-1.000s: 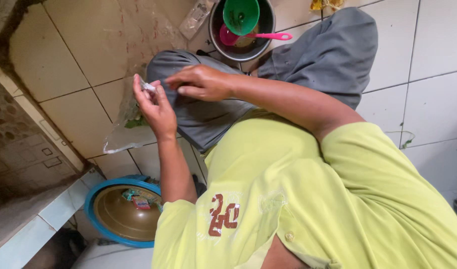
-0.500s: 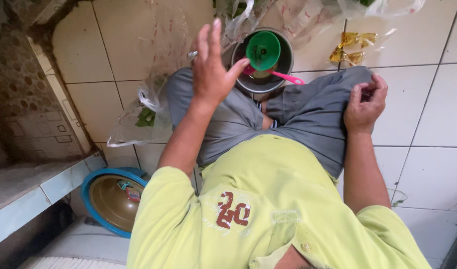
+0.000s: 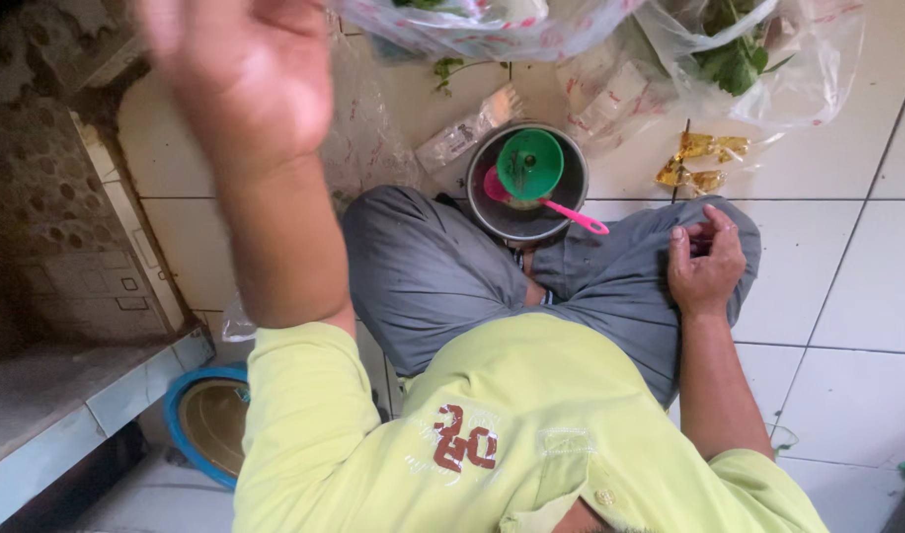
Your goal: The person sits on the floor and packs small portions of a yellow substance and green leaves into clear plastic bags. They use a pink spoon to transfer the yellow substance from a metal bowl into the bags, then add leaves and tie the bags shut.
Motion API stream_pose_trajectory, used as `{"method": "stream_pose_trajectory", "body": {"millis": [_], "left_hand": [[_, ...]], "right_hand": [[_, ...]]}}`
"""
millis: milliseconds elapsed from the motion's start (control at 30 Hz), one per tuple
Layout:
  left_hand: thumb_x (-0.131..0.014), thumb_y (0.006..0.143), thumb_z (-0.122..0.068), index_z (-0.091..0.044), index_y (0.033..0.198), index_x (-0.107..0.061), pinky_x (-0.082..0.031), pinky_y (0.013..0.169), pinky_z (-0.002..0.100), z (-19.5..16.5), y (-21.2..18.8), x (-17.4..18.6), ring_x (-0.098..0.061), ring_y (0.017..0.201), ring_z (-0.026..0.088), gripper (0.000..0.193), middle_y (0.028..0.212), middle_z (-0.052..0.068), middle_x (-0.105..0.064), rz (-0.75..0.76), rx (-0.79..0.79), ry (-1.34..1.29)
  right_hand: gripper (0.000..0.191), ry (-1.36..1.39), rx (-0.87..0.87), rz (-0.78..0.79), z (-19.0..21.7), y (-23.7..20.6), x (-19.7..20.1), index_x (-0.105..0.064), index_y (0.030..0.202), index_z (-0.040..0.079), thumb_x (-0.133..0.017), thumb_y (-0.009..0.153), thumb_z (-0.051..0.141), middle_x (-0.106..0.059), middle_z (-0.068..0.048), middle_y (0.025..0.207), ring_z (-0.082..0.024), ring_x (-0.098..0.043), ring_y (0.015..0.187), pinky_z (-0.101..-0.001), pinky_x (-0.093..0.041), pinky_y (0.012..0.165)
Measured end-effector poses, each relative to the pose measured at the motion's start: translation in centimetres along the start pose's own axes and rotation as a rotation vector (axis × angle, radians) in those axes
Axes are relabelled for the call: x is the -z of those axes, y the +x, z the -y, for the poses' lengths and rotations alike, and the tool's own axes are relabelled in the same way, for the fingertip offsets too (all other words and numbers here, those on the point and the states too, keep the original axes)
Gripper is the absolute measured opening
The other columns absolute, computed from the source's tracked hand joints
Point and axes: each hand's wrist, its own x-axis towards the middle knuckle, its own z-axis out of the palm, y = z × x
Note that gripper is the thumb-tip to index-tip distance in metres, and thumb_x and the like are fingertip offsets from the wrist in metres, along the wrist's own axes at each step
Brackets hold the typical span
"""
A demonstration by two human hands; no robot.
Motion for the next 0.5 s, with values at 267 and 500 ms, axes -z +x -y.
{"method": "stream_pose_trajectory", "body": {"millis": [267, 500], "left_hand": [[-0.062, 0.097, -0.018, -0.003, 0.11, -0.059, -0.051, 0.075, 0.037, -10.2, -2.6, 0.2, -0.06, 0.08, 0.021, 0.02, 0.085, 0.006, -0.063, -0.073, 0.044, 0.208], [-0.065, 0.094, -0.033, 0.0, 0.12, -0.055, -0.049, 0.076, 0.04, -11.6, -4.6, 3.4, -0.058, 0.081, 0.022, 0.043, 0.085, 0.006, -0.059, -0.115, 0.089, 0.275]], "right_hand": [[0.021, -0.152, 0.432, 0.141, 3.1, 6.6, -4.9, -0.067, 0.119, 0.0, -0.076, 0.1, 0.005, -0.068, -0.016, 0.103, -0.035, -0.065, 0.094, -0.0453, -0.052, 0.086], [0.031, -0.211, 0.793, 0.305, 7.3, 23.7, -23.5, -0.066, 0.126, 0.004, -0.067, 0.095, 0.003, -0.067, -0.018, 0.123, -0.039, -0.061, 0.114, -0.0474, -0.052, 0.096]]}}
